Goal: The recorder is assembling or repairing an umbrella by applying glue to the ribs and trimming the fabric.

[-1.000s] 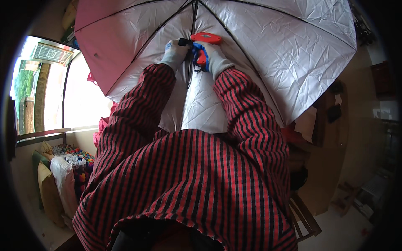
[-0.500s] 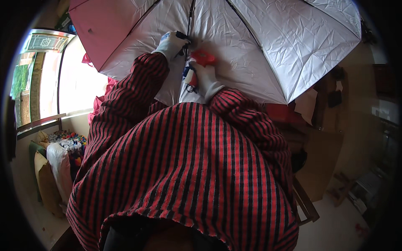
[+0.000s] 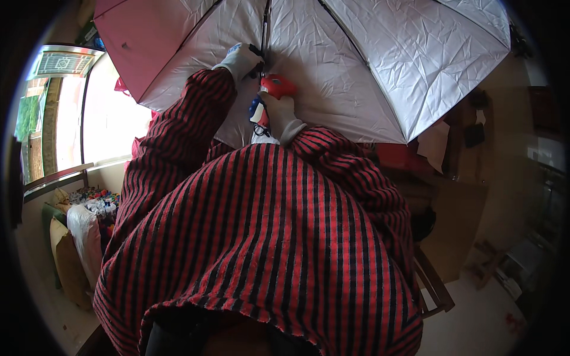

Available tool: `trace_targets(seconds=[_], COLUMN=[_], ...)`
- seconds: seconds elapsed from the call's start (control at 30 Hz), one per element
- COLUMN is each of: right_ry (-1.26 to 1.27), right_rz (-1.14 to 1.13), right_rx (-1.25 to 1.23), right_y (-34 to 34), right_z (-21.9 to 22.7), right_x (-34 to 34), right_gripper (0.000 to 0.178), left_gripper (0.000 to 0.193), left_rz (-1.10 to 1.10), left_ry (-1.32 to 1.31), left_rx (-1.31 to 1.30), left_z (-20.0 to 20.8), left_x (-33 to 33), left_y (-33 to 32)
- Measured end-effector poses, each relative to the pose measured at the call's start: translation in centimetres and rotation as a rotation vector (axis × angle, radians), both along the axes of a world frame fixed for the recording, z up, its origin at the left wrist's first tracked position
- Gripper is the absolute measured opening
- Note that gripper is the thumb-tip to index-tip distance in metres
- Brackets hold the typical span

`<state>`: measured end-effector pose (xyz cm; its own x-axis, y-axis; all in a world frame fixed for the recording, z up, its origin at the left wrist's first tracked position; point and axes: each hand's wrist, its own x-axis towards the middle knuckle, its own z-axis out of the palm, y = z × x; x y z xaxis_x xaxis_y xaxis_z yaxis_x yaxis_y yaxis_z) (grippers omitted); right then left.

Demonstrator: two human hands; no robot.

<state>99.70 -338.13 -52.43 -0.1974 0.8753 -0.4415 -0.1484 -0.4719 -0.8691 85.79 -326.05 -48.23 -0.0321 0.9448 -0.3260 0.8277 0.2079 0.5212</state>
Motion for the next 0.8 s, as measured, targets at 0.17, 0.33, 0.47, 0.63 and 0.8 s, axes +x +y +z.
trace_targets(seconds=[0.17,0.33,0.47,0.63,0.8], right_ry=[0.224,0.210,0.180,0.068,0.321], right_rz=[-0.093,-0.109,-0.082,-0.008,-0.089], right_rx=[-0.268,-0.233,-0.255,-0.054,-0.258], right_y=[0.4,-0.1,-0.1,-0.3,0.6], right_z=[0.1,1.4,2.2,0.9,-0.1], right_x=[-0.3,-0.2,0.3,0.3,1.7], right_gripper=[0.023,0.022,0.023,0.025,0.029], left_gripper=[0.028,0.030,0.031,0.025,0.024], left_rz=[0.024,-0.107,-0.119,-0.271,-0.248], left_ry=[-0.061,0.090,0.178,0.126,0.133], left_rx=[-0.076,0.031,0.086,-0.034,-0.079], left_z=[-0.4,-0.8,-3.2,-3.9,-4.5], left_x=[-0.3,0.1,-0.8,-1.5,-1.4], left_y=[0.4,0.3,1.7,3.0,3.6])
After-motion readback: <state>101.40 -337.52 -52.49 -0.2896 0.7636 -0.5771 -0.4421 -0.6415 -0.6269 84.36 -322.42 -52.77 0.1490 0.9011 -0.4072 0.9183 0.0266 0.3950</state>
